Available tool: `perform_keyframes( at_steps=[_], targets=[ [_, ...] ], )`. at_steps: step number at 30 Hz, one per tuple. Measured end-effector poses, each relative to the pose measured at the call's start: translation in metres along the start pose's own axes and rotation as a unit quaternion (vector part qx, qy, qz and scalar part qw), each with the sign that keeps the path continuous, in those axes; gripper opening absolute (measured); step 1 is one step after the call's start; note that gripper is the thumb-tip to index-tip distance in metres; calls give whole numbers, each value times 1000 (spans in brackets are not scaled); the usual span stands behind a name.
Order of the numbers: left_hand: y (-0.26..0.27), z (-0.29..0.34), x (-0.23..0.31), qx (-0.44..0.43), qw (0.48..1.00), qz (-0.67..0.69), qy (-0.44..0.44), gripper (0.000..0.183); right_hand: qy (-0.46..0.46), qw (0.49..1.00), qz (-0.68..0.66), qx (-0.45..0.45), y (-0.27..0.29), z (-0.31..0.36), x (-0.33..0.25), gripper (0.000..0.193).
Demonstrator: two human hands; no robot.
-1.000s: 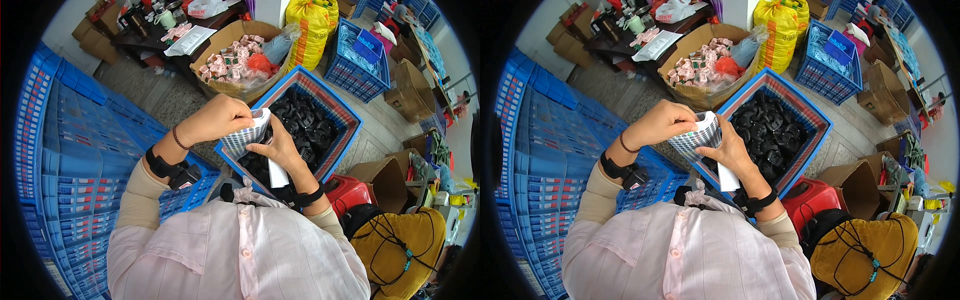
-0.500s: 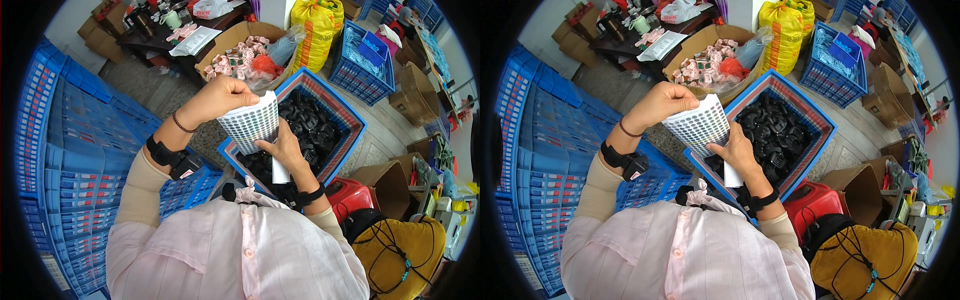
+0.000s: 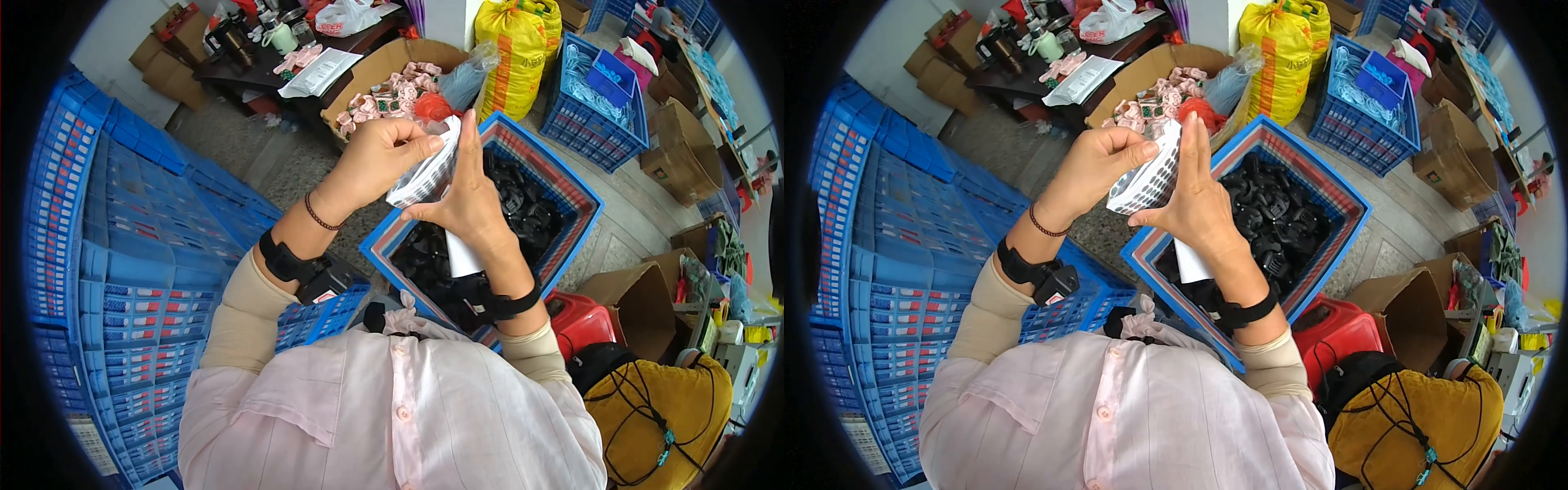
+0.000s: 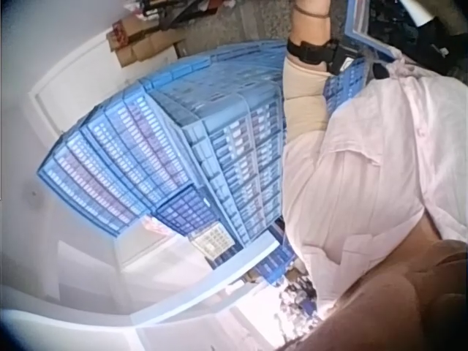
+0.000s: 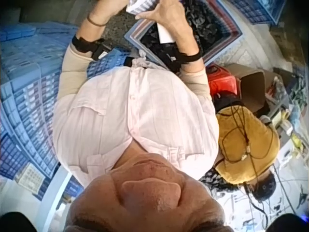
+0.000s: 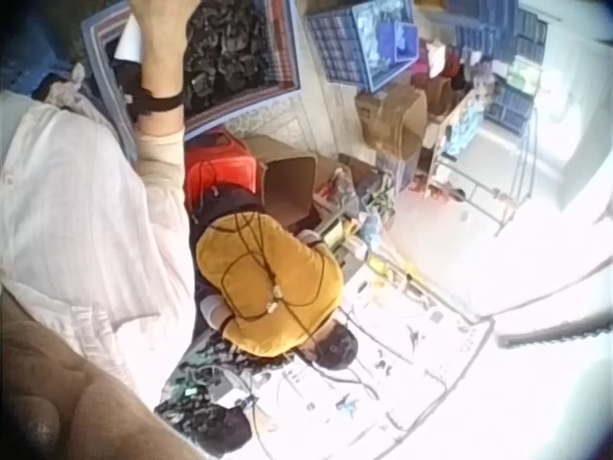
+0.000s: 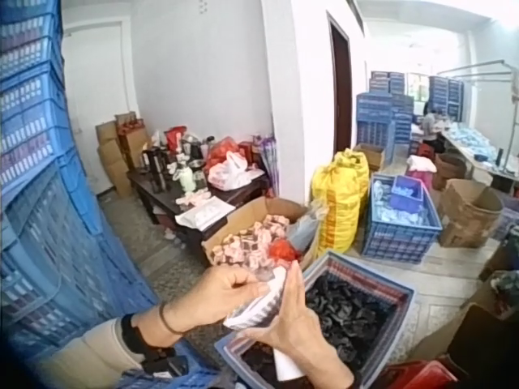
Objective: Assemble and inspect electronic controllers by attaching components and stickers.
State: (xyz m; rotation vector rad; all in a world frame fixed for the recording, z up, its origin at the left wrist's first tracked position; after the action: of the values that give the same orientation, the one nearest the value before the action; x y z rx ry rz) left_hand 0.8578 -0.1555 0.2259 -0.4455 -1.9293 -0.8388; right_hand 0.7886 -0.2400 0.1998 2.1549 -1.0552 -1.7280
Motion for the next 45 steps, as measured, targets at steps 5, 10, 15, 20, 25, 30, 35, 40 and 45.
perform_keyframes(
  at_steps=[5,10,15,20,25,30,35,40,45],
  targets=[
    [6,3,-5,55,997,63,-2,20,29,1000,-7,3,-6,4,-17,140],
    [0,8,0,10,1000,28,10,19,1,1000,-18,20,-14,8,-10,129],
    [7,9,19,34,987,-130,-84,19,-7,999,27,39,-20,10,-7,120],
    [11,18,32,41,969,-209,-126,16,-10,999,44,30,-27,14,-8,117],
    [15,19,17,3,983,-166,-80,13,-15,999,33,-1,-31,18,-8,116],
    [-3,27,18,-86,983,158,-45,35,-81,983,-156,-55,-31,19,2,111],
    [12,38,25,-73,987,79,-120,125,-50,920,-381,-82,-15,24,5,118],
    [-53,98,-29,-285,934,213,30,130,26,916,-360,-174,-15,37,-17,126],
    [-48,112,-40,-168,950,263,30,106,-91,881,-404,-228,-20,50,-1,124]
  ],
)
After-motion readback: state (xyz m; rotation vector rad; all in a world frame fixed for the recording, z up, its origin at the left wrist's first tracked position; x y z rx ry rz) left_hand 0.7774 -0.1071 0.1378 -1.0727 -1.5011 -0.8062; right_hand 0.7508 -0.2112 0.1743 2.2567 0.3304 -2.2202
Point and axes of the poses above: each hand's wrist, its own z-axis away from the middle knuckle, its own y-axis out of the back of the hand, x = y × z, the point moved 10 cm from there along -z, towards the middle knuckle, and after that the axes turned 13 degrees about -y, right-handed, at the moved point
